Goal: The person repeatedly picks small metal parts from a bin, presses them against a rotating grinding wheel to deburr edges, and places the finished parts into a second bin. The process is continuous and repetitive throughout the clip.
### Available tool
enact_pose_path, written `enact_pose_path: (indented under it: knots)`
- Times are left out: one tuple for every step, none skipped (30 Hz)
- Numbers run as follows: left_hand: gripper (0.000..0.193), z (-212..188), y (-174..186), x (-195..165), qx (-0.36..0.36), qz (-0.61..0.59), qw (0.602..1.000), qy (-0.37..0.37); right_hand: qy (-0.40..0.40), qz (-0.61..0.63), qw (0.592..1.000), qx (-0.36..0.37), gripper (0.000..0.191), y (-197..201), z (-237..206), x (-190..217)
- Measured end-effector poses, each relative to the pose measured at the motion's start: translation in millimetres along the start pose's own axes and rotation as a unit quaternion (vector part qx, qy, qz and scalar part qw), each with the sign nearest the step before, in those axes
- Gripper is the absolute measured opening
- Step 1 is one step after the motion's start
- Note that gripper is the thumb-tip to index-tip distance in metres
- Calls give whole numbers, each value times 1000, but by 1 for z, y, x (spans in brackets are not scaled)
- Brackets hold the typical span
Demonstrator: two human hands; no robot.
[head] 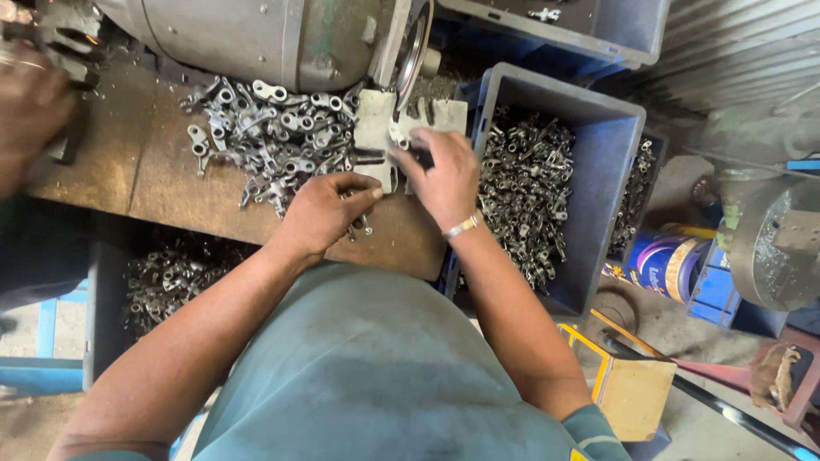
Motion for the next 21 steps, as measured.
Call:
enact_pose_path:
  knots:
    - [31, -3, 0, 3, 8, 11, 1000, 1, -4, 2, 1000, 9, 34, -1, 4, 2]
    - [31, -5, -1, 5, 18, 23, 1000, 0, -14, 5, 1000, 9, 36, -3, 7, 2]
    - [30, -7, -2, 6, 25, 25, 999, 0, -22, 7, 1000, 8, 38, -4, 10, 3]
    - [30, -9, -2, 8, 29, 26, 999, -1, -29, 11, 1000, 6, 41, -5, 12, 4]
    - [29, -10, -2, 9, 32, 27, 999, 1, -37, 8, 999, 5, 40, -6, 14, 5]
    - [29, -10, -2, 11, 35, 24, 999, 11, -48, 3, 999, 6, 39, -8, 16, 6]
    - [29, -11, -2, 14, 39, 20, 999, 23, -59, -4, 998, 9, 39, -9, 17, 6]
    - [29, -11, -3, 16, 42, 16, 998, 32, -58, -13, 998, -3, 38, -8, 18, 7]
    - [28, -11, -2, 17, 44, 12, 998, 33, -56, -22, 998, -17, 37, -5, 19, 8]
    - [28, -11, -2, 18, 47, 9, 998, 34, -55, -30, 998, -31, 36, -3, 21, 8]
    - [28, -12, -3, 20, 51, 5, 998, 36, -49, -37, 997, -35, 36, -1, 22, 9]
    - [27, -13, -5, 24, 72, -56, 994, 54, -43, -45, 997, -40, 36, 0, 24, 10]
    - [25, -15, -7, 27, 92, -118, 986, 71, -36, -53, 997, -46, 35, 3, 26, 10]
    - [25, -17, -9, 31, 111, -180, 973, 88, -32, -50, 997, -52, 36, 4, 28, 10]
    - [22, -19, -9, 32, 124, -221, 964, 87, -28, -45, 997, -57, 37, 6, 29, 11]
    - [20, -21, -8, 33, 135, -260, 952, 84, -24, -40, 997, -63, 38, 7, 31, 11]
    - [18, -23, -6, 34, 146, -300, 939, 81, -27, -39, 997, -54, 39, 5, 33, 11]
    - [17, -25, -3, 35, 145, -339, 926, 77, -30, -39, 998, -43, 40, 3, 34, 10]
    - [16, -26, 0, 36, 144, -378, 912, 73, -34, -39, 998, -32, 41, 0, 35, 10]
    - [15, -28, 2, 37, 146, -416, 895, 70, -21, -37, 998, -36, 40, -1, 35, 11]
    - [14, -31, 4, 39, 145, -420, 893, 72, -11, -35, 999, -41, 39, -2, 35, 11]
Point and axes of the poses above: each hand's wrist, its own z-axis towards the middle knuckle, its own y-axis out of the back of the hand, x = y × z, the point moved 7 cm from there along z, towards the middle knuckle, and after that the axes turned 9 degrees about -z, right-handed, at the moved point
